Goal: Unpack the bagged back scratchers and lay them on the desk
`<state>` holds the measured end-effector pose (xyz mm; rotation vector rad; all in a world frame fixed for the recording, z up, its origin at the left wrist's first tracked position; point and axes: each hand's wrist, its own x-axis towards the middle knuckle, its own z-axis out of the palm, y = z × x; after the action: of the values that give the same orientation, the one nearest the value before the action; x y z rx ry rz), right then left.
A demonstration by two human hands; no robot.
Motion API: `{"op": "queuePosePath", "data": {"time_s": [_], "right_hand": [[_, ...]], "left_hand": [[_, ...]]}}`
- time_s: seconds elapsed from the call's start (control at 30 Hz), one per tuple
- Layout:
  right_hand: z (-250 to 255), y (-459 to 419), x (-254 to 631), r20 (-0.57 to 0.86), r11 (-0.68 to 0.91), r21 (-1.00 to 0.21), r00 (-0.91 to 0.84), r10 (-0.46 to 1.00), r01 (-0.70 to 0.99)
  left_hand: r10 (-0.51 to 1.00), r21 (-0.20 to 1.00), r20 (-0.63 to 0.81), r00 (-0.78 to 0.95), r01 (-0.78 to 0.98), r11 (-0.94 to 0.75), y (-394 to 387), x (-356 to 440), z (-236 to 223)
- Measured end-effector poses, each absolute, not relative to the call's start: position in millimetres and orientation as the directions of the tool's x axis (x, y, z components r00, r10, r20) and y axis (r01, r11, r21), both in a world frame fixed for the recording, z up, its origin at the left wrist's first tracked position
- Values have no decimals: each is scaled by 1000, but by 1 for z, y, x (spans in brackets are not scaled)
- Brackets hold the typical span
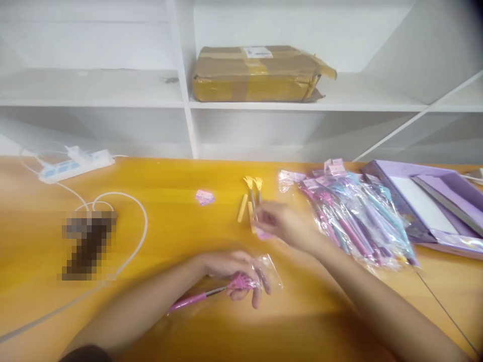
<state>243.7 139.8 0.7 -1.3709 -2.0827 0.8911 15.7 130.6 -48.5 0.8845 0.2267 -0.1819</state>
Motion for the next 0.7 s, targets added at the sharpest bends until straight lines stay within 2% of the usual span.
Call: {"op": "queuePosePath", "data": {"time_s": [0.07, 0.17, 0.3, 0.4, 0.5, 0.57, 0.63, 0.7], "right_hand": [[5, 184, 208, 157, 330, -726, -322, 934, 603], [-9, 233, 147, 204, 382, -725, -351, 914, 573], [-34, 255, 100, 234, 424, -731, -388, 892, 534], [-33, 253, 111, 281, 425, -741, -334, 900, 520], [-17, 237, 148, 301, 392, -769, -254, 919, 504], [-8, 213, 175, 255, 320, -840, -201, 946, 438], [-7, 177, 195, 108, 121, -979, -88, 990, 163], [-13, 133, 203, -47, -48, -998, -47, 998, -30]], "left_hand": [[-124, 755, -252, 960, 275, 595, 131, 13, -47], [-122, 764, -254, 959, 277, 582, 132, 10, -49], [-7, 741, -322, 947, 257, 620, 128, 8, -51], [74, 706, -337, 939, 200, 679, 125, 12, -54], [273, 625, -306, 912, -24, 780, 127, 19, -59], [441, 540, -295, 848, -233, 809, 133, 24, -60], [571, 492, -282, 771, -395, 776, 141, 26, -56], [666, 483, -258, 700, -504, 716, 150, 25, -46]]}}
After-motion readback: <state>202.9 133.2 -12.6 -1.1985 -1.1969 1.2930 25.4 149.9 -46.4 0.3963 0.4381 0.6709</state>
